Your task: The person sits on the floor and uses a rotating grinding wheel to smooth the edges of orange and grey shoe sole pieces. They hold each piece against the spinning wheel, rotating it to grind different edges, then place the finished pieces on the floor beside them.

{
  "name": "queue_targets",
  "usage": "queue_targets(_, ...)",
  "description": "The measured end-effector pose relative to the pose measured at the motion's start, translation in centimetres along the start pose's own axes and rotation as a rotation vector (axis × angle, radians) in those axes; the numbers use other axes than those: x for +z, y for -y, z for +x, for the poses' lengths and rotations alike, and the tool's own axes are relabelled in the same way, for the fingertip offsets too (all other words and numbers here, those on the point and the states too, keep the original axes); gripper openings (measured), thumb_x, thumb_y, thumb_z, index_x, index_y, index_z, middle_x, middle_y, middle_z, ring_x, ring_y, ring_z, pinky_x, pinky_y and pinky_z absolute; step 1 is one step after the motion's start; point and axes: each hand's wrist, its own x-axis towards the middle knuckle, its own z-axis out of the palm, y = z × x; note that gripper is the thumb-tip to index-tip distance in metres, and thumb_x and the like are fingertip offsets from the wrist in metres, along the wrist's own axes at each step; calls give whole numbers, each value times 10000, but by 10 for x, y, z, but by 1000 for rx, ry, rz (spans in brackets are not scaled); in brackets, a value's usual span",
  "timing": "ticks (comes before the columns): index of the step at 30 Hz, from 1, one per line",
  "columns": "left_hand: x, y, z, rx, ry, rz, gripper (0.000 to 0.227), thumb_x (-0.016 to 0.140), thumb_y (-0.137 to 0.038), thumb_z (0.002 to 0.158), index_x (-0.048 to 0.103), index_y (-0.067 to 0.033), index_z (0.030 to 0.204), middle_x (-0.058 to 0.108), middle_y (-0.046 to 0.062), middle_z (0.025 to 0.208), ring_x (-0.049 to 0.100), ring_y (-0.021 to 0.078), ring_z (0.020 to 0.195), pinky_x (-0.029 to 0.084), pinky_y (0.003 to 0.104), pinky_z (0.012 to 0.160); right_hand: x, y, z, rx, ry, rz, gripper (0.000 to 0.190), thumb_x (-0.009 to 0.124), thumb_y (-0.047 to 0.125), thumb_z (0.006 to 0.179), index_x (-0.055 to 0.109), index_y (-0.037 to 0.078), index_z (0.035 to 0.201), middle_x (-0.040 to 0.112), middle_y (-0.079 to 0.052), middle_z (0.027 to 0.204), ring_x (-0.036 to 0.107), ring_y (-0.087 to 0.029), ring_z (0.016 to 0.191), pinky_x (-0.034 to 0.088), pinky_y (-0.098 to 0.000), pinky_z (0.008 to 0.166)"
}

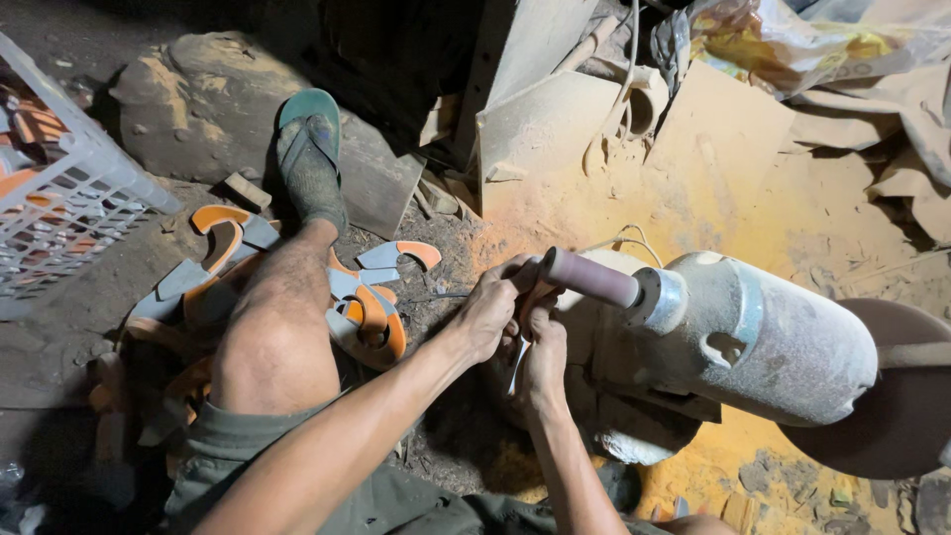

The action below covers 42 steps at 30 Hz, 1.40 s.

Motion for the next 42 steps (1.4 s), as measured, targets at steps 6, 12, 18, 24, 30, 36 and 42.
queue_targets(6,-2,10,13,48,14,-49,236,524,-277,1073,708,-130,1089,718,-11,817,540,28,570,337,202,404,-6,-7,11,89,-39,67,284,408,164,1005,592,53,819,576,-24,699,525,-124,585,431,-269,547)
queue_targets(12,1,14,20,56,15,-103,262,528,-283,1086,717,-105,1116,701,2,823,563,45,588,385,233,440,-12,-11,19,50,-103,-57,298,417,128,982,615,15,789,606,-49,707,551,-137,581,454,-281,550)
queue_targets(18,10,29,-2,-197,-39,87,295,525,-263,952,751,-78,912,627,17,643,434,113,393,335,286,341,-13,5,-26,66,-146,-33,525,406,494,1032,580,99,733,565,-3,651,519,-101,551,431,-265,529)
queue_targets(24,21,42,-5,-223,14,116,373,570,-320,997,660,-33,776,528,60,539,480,156,392,367,316,359,-19,28,-49,102,-84,58,668,424,690,968,505,104,658,485,16,559,432,-107,468,327,-268,444)
queue_targets(30,32,43,-2,-240,3,125,343,547,-307,963,713,-50,807,533,51,552,490,142,414,361,310,365,-35,26,-43,96,-80,92,642,473,646,986,526,88,674,504,16,584,443,-105,491,340,-268,463)
queue_targets(36,33,60,15,-255,-53,80,316,548,-261,968,608,-62,730,495,43,572,506,169,416,397,341,382,-53,13,-25,98,-115,182,379,473,378,1045,603,62,880,560,-9,713,503,-111,601,425,-258,563)
queue_targets(42,28,79,35,-311,-69,4,250,459,-154,918,561,-70,705,503,74,583,458,174,412,360,348,375,-69,-2,-9,162,-85,285,261,397,205,1031,570,45,917,551,-27,720,525,-144,620,460,-282,584)
